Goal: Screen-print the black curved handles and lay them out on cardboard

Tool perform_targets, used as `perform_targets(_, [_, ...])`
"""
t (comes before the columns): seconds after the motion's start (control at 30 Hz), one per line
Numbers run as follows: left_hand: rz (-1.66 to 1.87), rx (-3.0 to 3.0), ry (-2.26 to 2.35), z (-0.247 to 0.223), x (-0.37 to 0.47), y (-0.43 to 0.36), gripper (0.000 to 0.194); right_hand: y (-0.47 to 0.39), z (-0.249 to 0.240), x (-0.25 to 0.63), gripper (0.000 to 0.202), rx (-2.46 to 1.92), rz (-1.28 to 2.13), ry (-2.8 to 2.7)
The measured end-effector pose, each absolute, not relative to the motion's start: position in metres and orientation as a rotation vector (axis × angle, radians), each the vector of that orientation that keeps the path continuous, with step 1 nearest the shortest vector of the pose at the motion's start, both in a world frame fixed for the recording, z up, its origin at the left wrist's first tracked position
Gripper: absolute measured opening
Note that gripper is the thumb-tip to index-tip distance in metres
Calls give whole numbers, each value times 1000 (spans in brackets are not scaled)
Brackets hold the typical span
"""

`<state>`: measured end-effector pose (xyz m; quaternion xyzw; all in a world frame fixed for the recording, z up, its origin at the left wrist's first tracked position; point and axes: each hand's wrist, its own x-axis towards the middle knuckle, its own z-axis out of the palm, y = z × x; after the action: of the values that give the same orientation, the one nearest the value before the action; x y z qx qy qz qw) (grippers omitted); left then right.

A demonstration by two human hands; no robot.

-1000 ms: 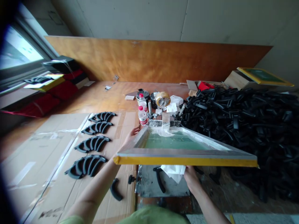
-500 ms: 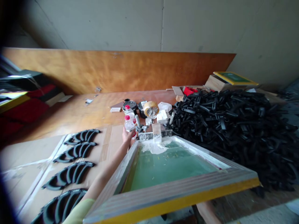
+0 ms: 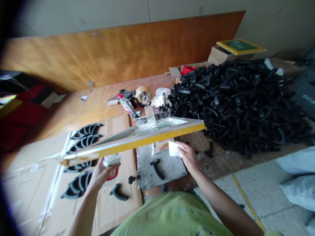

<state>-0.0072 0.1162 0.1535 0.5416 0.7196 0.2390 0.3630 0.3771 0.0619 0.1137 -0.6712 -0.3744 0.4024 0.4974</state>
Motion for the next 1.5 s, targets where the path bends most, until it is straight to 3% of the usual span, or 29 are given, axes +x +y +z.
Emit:
perform_targets(0.2, [-79, 1921, 1792, 167, 63, 35, 53, 52, 114, 361, 36, -1531, 1075, -995])
perform_targets(0.4, [-373, 2246, 1700, 180, 128, 34, 51, 37, 108, 356, 36, -1464, 1207, -1013])
perform_targets(0.83, [-472, 2492, 1586, 208, 181, 45, 37, 28, 111, 380, 54, -1266, 1351, -729])
perform_targets(1.5, [-349, 2367, 1686, 194, 151, 35, 43, 35, 118, 378, 43, -1158, 1507, -522])
